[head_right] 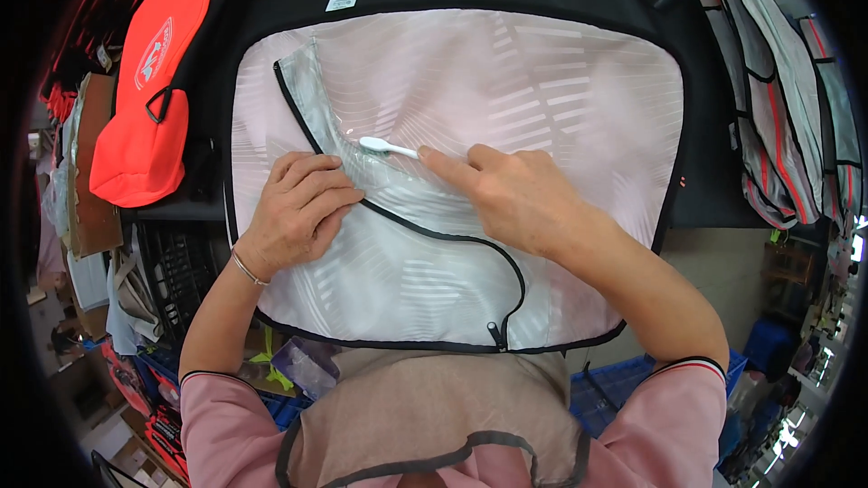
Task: The recorder uses a small brush and nippers to clean and trim threads on various bags in a manufacturing workshop.
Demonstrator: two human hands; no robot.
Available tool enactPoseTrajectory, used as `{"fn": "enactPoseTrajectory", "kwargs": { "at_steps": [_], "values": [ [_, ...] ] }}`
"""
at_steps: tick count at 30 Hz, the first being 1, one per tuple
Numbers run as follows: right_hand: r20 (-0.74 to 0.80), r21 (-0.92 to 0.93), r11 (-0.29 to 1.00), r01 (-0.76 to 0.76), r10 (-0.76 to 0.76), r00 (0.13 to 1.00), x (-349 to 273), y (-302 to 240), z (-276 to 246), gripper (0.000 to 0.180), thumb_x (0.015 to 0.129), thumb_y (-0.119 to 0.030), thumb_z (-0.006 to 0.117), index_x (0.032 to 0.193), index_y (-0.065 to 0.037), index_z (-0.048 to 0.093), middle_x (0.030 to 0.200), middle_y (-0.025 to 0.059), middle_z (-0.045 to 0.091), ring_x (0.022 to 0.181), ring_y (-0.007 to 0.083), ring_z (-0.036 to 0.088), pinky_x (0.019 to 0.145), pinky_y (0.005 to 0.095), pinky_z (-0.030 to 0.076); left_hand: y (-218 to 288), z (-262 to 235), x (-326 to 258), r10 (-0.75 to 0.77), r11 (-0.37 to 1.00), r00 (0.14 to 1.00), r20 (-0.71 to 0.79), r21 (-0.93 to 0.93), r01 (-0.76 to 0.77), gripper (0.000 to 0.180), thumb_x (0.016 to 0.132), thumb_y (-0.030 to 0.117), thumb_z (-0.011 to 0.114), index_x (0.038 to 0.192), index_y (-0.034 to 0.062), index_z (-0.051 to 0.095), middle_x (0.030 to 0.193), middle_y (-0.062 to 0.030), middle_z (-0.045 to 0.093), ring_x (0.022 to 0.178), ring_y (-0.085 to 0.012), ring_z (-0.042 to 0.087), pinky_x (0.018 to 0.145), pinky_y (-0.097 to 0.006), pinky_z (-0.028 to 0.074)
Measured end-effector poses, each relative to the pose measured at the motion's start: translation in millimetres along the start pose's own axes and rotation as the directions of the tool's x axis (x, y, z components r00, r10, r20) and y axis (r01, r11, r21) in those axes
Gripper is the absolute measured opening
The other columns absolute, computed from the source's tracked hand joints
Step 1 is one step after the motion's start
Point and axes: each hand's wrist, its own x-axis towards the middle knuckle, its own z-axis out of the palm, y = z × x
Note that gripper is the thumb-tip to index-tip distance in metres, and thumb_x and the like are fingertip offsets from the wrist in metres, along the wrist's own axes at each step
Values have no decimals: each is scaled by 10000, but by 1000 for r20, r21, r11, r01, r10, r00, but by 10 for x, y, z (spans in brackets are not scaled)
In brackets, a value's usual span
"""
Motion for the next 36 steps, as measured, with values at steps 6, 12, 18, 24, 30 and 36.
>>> {"fn": "enactPoseTrajectory", "kwargs": {
  "at_steps": [6, 12, 18, 24, 30, 36],
  "values": [
    [175, -112, 994, 14, 6, 985, -474, 155, -222, 663, 749, -4, 605, 1384, -186, 543, 765, 69, 561, 585, 271, 587, 522, 376, 483, 14, 34, -29, 21, 996, 1000, 23, 83, -22, 277, 668, 23, 668, 932, 103, 652, 986, -30, 630, 1005, -221, 595, 838, -352, 418],
    [75, -158, 985, 67, -55, 996, -564, 284, -168, 675, 748, -20, 609, 1396, -198, 540, 744, 53, 538, 562, 260, 574, 499, 363, 469, -3, 58, -51, 34, 993, 999, -7, 118, -33, 282, 661, 19, 660, 929, 108, 654, 986, -25, 630, 995, -220, 598, 845, -363, 412],
    [202, -175, 983, -57, 93, 975, -1164, 407, -355, 686, 738, -21, 613, 1396, -198, 542, 731, 54, 516, 545, 256, 548, 490, 365, 455, 31, 44, -42, 39, 989, 999, -8, 141, -38, 303, 647, 17, 660, 936, 107, 664, 977, -24, 630, 996, -225, 597, 841, -370, 404],
    [70, -100, 992, -76, 83, 994, -1314, 337, -126, 700, 721, -16, 619, 1394, -190, 537, 750, 64, 526, 552, 264, 554, 488, 364, 453, 11, 87, -79, 35, 990, 999, -12, 138, -33, 346, 638, -3, 657, 966, 106, 666, 996, -35, 618, 991, -243, 597, 861, -388, 402],
    [159, -67, 964, -257, 264, 951, -1750, 113, -79, 689, 736, 2, 623, 1392, -190, 533, 793, 87, 555, 578, 290, 576, 492, 377, 458, 61, 72, -38, 54, 985, 998, -20, 163, -50, 354, 634, -18, 649, 967, 101, 668, 968, -39, 613, 978, -250, 597, 854, -386, 405],
    [77, 3, 941, -338, 337, 939, -2039, -217, 243, 708, 753, -3, 623, 1429, -156, 481, 790, 97, 543, 562, 302, 573, 498, 417, 487, 39, 73, -63, 75, 985, 997, -36, 156, -68, 345, 634, -23, 648, 956, 97, 676, 948, -47, 618, 958, -256, 599, 848, -384, 401]
  ]
}}
